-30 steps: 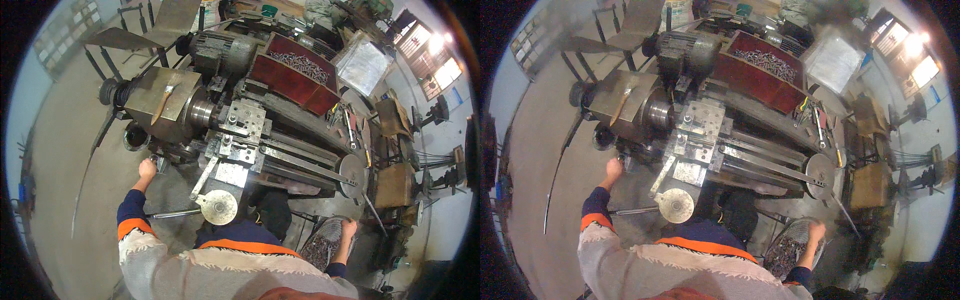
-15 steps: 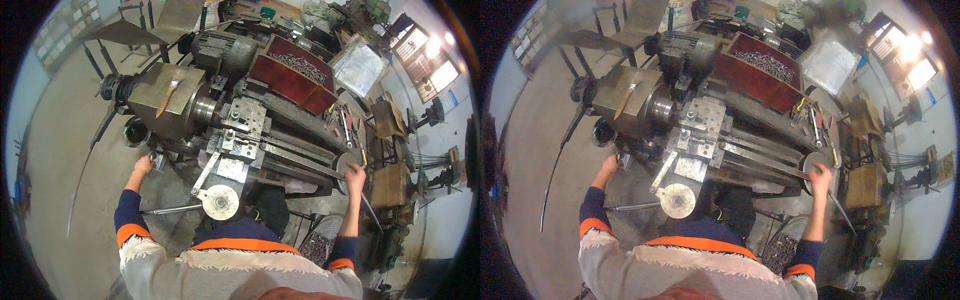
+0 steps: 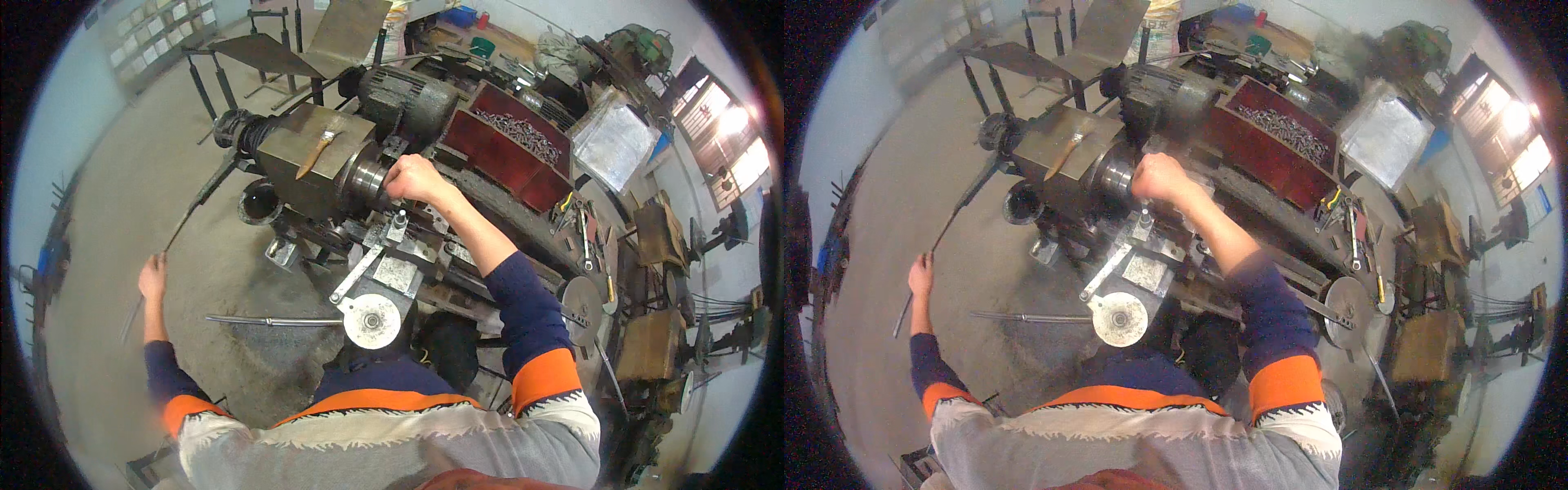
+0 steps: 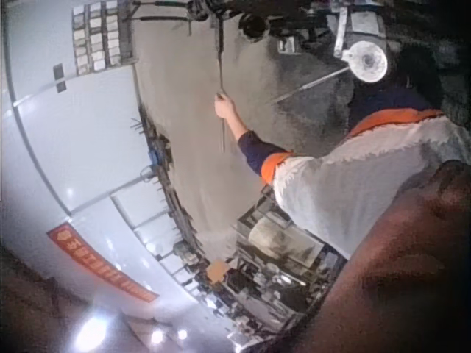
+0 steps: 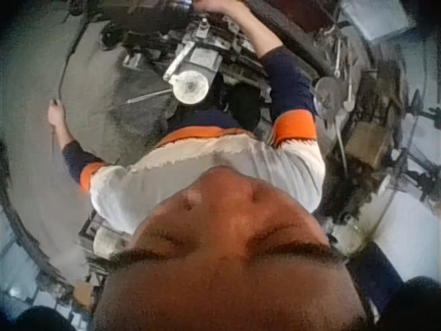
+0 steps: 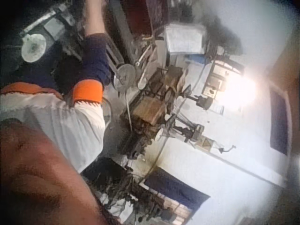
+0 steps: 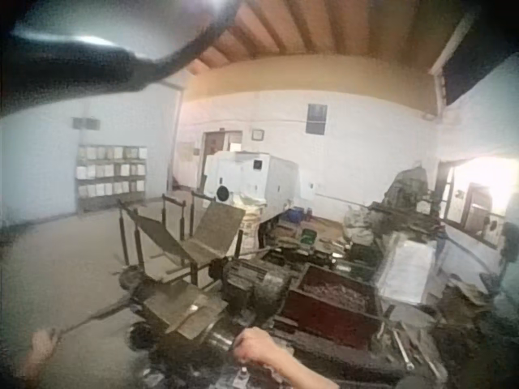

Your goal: The person operates a metal lathe, repeatedly loading small metal rods into the chuck, turning the machine on to machine the parts, and then removing the finished pieces. The person places the finished parts into a nearby metal basket.

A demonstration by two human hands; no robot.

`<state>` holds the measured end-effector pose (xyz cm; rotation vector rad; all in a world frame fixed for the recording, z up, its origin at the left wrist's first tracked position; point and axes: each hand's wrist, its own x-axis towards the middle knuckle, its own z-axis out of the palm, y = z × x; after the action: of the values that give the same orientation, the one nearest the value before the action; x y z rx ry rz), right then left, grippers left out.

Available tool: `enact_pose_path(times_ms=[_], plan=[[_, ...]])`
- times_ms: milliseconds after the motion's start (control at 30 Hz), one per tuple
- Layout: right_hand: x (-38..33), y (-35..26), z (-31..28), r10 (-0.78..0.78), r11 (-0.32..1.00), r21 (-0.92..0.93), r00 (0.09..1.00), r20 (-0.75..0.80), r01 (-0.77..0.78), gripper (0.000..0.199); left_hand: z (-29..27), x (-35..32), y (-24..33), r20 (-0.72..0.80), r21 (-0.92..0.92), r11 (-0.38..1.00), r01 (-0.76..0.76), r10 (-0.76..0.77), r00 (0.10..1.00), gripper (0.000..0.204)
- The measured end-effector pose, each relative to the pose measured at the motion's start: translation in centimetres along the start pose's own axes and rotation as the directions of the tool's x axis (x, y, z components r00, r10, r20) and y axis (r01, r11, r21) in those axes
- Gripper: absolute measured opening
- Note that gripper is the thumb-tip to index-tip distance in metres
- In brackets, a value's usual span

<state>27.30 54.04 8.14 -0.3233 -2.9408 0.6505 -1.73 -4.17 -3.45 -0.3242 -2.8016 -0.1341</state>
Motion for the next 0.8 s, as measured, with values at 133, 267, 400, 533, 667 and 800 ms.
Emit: enact_pose_path(times_ms=[133,267,400,533,667,800], plan=[[0.8,-0.2,0.8,0.09,0.994,-0.073,0.995,0.035,-0.087,0.023,-5.0,-7.3,9.2,0.079,-0.042,0.985,0.169,-0.166,0.983,0.057],[0.9,-0.2,1.2,0.038,0.997,-0.069,0.999,-0.005,-0.039,0.024,-6.2,-11.8,13.2,-0.017,-0.075,0.981,0.18,-0.182,0.983,0.058],[0.5,-0.4,0.8,0.077,0.993,-0.095,0.997,0.013,-0.075,0.023,-7.8,-12.5,15.2,0.124,-0.101,0.99,0.099,-0.086,0.989,0.048],[-1.5,-0.6,-1.1,0.003,0.999,0.038,0.997,-0.082,0.0,0.025,-11.3,-10.5,18.9,-0.001,-0.241,0.953,-0.183,0.188,0.982,0.033],[-5.8,-3.5,-2.3,-0.441,0.789,0.267,0.813,-0.38,0.553,0.038,-14.6,-9.6,29.9,0.169,-0.982,0.136,0.129,0.342,0.924,0.029],[-8.9,-6.8,-1.0,-0.465,0.778,0.134,0.705,-0.535,0.614,0.038,-14.2,-11.0,40.0,0.177,-0.897,-0.137,0.419,0.758,0.627,0.038]])
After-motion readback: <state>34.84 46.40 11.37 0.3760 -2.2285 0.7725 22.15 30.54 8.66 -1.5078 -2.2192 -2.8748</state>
